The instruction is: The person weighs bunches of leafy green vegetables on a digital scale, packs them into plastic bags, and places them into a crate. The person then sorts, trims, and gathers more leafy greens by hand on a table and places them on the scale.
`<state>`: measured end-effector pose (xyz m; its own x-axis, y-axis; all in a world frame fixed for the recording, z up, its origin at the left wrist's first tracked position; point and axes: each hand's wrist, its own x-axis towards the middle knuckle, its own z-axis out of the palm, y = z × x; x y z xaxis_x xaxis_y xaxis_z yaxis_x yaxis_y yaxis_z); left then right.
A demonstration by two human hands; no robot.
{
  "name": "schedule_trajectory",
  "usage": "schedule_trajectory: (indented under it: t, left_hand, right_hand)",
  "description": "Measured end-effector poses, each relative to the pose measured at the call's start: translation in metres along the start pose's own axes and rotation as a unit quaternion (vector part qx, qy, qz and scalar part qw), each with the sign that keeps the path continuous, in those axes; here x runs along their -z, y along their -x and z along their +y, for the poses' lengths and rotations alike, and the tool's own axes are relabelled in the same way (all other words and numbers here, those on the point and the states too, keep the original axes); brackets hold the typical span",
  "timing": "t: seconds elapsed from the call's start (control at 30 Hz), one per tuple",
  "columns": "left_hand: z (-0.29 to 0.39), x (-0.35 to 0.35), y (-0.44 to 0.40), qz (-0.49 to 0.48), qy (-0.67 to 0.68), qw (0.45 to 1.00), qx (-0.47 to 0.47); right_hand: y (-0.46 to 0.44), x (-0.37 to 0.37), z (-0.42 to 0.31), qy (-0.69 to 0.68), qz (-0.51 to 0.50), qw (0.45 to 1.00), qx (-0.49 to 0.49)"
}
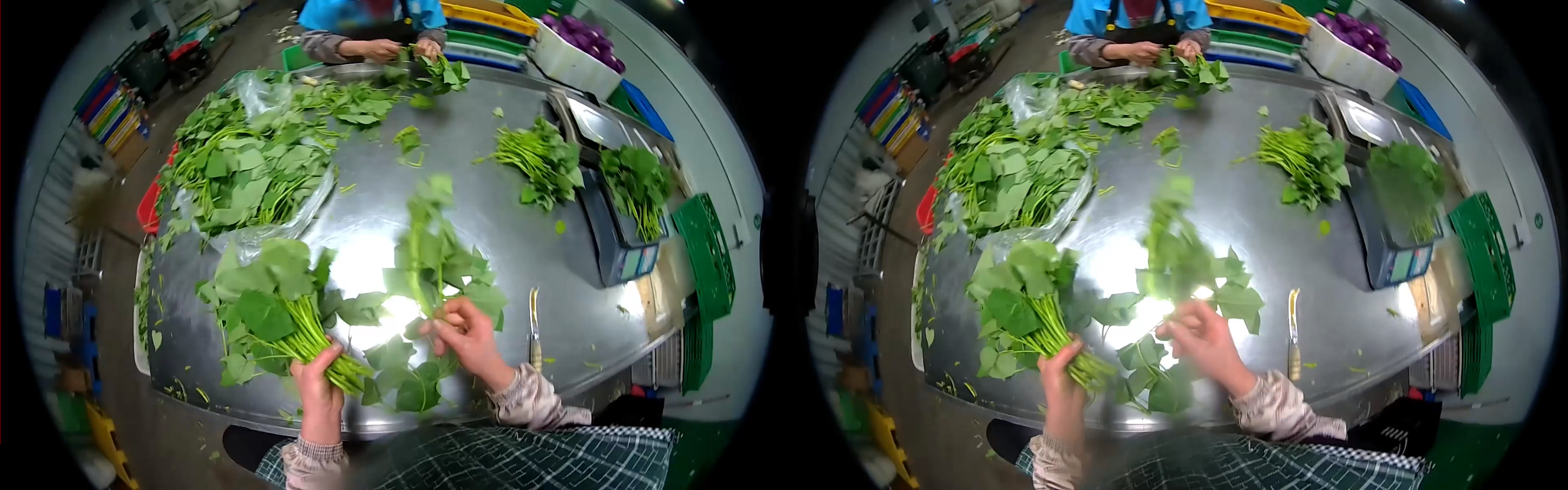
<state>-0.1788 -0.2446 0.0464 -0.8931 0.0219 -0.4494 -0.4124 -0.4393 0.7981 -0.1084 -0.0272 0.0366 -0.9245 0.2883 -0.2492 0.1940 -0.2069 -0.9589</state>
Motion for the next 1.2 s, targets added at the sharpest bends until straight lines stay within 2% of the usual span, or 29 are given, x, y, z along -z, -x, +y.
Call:
schedule_trajectory:
  t: [0.07,0.13,0.2,0.23,0.33,0.5,0.6,0.7,0.8,0.83,0.93,0.97,1.07,1.1,1.2]
  left_hand:
    - [-0.001,-0.015,0.003,-0.014,0.04,0.999,0.02]
    - [-0.002,-0.033,0.003,-0.036,0.003,0.999,0.034]
    - [-0.004,-0.02,0.008,-0.008,-0.036,0.998,0.051]
    - [-0.007,-0.017,0.009,-0.015,-0.038,0.998,0.047]
    - [-0.005,-0.026,0.012,-0.041,-0.027,0.998,0.048]
    - [-0.004,-0.022,0.012,-0.108,-0.025,0.989,0.101]
    - [-0.005,-0.018,0.015,-0.116,0.015,0.989,0.089]
    - [-0.004,-0.019,0.015,-0.127,-0.002,0.988,0.084]
    - [-0.006,-0.016,0.018,-0.106,-0.065,0.99,0.07]
    - [-0.001,-0.023,0.025,-0.091,-0.057,0.991,0.084]
    - [-0.014,-0.016,0.023,-0.11,-0.224,0.968,-0.019]
    - [-0.02,-0.017,0.026,-0.127,-0.204,0.97,-0.023]
    - [-0.018,-0.026,0.037,-0.088,-0.272,0.955,-0.073]
    - [-0.017,-0.028,0.038,-0.088,-0.196,0.976,-0.03]
    - [-0.015,-0.026,0.03,0.002,-0.111,0.993,-0.047]
  right_hand:
    - [-0.006,0.001,-0.008,-0.067,-0.046,0.995,-0.055]
    - [-0.004,0.005,-0.01,-0.045,-0.056,0.997,-0.037]
    - [0.004,-0.02,0.006,-0.039,-0.135,0.988,-0.058]
    - [0.007,-0.026,0.009,-0.055,-0.124,0.986,-0.093]
    - [0.015,-0.026,0.006,-0.166,-0.194,0.958,-0.129]
    - [0.014,-0.032,0.014,-0.177,-0.272,0.932,-0.159]
    - [0.014,-0.028,0.018,-0.155,-0.257,0.942,-0.148]
    - [0.012,-0.025,0.014,-0.153,-0.262,0.938,-0.167]
    - [0.014,-0.025,0.017,-0.118,-0.271,0.947,-0.128]
    - [0.017,-0.027,0.012,-0.138,-0.246,0.954,-0.103]
    - [0.012,-0.027,0.008,0.099,-0.18,0.979,0.006]
    - [0.01,-0.027,0.001,0.056,-0.174,0.981,-0.057]
    - [0.011,-0.03,0.024,0.008,-0.118,0.992,-0.047]
    - [0.014,-0.032,0.022,0.008,-0.099,0.994,-0.042]
    - [0.025,-0.042,-0.002,-0.139,-0.092,0.986,0.001]
